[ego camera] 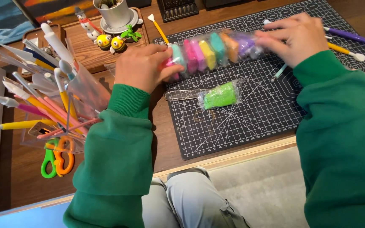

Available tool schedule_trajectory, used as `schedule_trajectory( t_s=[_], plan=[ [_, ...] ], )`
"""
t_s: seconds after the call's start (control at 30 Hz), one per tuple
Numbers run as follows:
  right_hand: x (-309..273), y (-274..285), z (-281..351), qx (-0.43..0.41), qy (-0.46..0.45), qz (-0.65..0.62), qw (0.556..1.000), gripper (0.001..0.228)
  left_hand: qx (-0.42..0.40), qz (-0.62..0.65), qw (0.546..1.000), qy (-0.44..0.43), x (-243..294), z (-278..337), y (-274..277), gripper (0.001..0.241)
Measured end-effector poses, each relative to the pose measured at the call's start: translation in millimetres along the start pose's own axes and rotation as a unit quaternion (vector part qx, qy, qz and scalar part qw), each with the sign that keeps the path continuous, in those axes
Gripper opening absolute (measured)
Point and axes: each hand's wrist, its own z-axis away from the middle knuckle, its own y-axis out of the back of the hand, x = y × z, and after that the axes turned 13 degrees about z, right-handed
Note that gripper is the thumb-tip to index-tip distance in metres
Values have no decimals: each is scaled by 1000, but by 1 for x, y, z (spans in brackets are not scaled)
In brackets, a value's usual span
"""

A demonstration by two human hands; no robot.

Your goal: The person organizes colorful clay packets on a cutting mat, arranging them in a row. They then sort various sculpting tools and pens, moving them between a clear acrylic holder and a white cup on the desk.

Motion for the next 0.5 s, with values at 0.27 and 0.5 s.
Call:
schedule_trajectory(
  t_s=[0.27,0.5],
  plan=[
    [26,-5,14,131,-36,7,991,29,64,-151,986,9,-23,19,-1,46],
    [-33,43,-10,178,23,-44,983,36,85,-64,994,-22,-12,11,-4,41]
  ],
)
